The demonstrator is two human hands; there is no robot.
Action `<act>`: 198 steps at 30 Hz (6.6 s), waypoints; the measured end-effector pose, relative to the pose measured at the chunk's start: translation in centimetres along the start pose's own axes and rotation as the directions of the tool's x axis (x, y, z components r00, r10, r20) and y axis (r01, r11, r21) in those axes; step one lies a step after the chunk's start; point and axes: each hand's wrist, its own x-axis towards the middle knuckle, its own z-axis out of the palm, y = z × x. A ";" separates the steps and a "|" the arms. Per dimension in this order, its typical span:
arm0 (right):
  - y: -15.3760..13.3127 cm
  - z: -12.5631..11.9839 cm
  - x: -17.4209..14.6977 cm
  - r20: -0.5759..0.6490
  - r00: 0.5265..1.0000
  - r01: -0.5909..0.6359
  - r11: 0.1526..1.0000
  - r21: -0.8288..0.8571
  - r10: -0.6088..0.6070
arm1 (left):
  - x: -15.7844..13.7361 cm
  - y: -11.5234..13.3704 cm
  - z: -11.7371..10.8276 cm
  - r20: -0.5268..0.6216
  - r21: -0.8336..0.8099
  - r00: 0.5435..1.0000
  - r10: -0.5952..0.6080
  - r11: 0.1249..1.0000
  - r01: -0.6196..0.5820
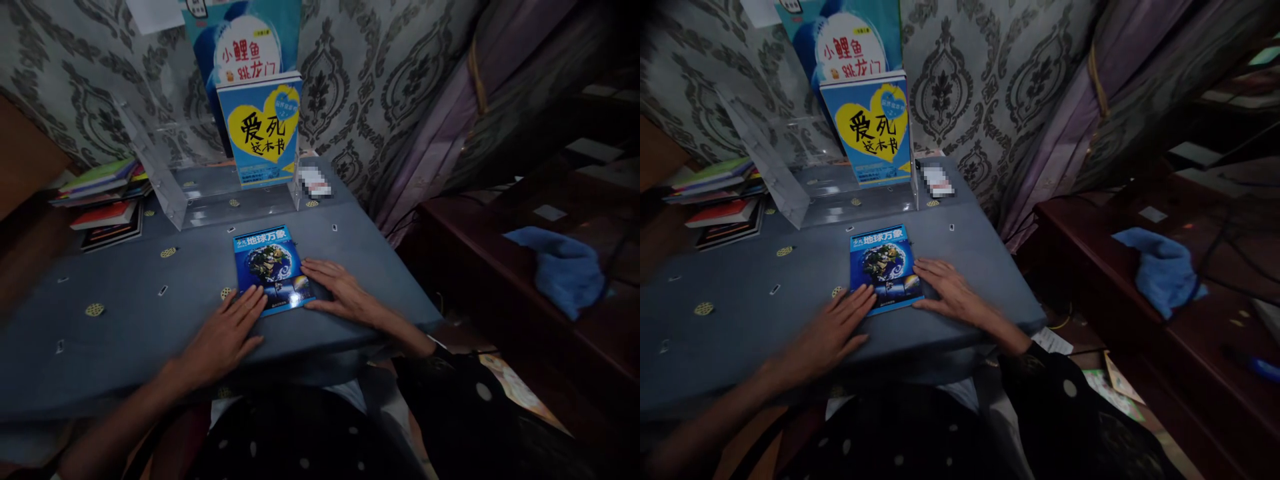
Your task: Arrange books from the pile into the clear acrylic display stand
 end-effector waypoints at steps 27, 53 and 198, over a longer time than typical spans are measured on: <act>-0.4 2.2 10.7 0.034 0.943 -0.315 0.921 -0.231 0.331 | 6.1 -6.0 3.7 -0.217 -0.176 0.853 -0.475 0.878 0.445; -0.4 5.3 8.6 -0.300 0.836 -0.336 0.861 0.381 0.459 | 13.5 -3.7 1.9 0.110 -0.993 0.357 -0.928 -0.115 0.008; 8.2 -4.2 19.7 -0.721 0.646 -0.105 0.965 0.241 0.251 | 21.2 -12.8 -2.7 -0.657 -0.300 0.538 -0.527 0.839 0.455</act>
